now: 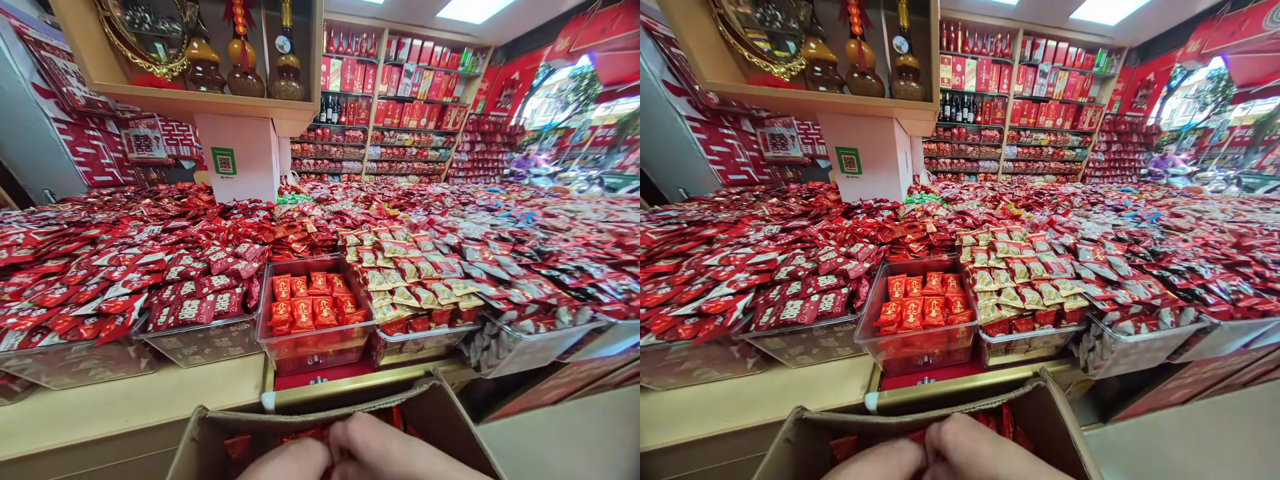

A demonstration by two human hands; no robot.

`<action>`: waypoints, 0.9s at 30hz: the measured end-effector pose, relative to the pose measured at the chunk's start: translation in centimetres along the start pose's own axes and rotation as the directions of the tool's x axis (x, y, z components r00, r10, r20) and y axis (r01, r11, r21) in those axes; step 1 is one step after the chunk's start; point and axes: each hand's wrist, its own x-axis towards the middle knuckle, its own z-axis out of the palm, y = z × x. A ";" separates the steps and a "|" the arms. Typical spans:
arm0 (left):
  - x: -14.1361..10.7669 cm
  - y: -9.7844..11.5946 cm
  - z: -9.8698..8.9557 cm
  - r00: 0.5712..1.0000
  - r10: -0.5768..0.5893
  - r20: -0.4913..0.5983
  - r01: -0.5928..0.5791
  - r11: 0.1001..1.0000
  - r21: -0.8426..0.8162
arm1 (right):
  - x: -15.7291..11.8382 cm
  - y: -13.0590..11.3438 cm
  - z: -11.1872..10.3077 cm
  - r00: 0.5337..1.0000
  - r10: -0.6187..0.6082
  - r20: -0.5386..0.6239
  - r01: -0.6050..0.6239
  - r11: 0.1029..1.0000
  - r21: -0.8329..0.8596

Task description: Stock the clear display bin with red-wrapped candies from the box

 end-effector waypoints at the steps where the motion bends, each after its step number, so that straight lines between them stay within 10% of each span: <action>1: 0.1 0.6 -0.3 0.998 -0.011 0.058 0.010 1.000 0.023 | 0.2 -0.7 -1.0 0.999 0.045 0.011 -0.045 0.994 0.098; 5: 0.6 3.0 -0.5 0.978 -0.020 0.208 0.029 0.999 -0.045 | 0.8 -2.5 -3.8 0.973 0.198 -0.116 -0.126 0.883 0.452; 11: 0.8 4.0 -0.1 0.988 0.083 0.131 -0.056 0.979 -0.198 | 1.4 -2.1 -4.4 0.954 0.282 -0.104 -0.100 0.622 0.776; 27: 0.8 4.6 0.9 0.987 0.157 0.023 -0.143 0.942 -0.305 | 1.4 -1.2 -4.7 0.888 0.436 -0.146 -0.027 0.367 0.930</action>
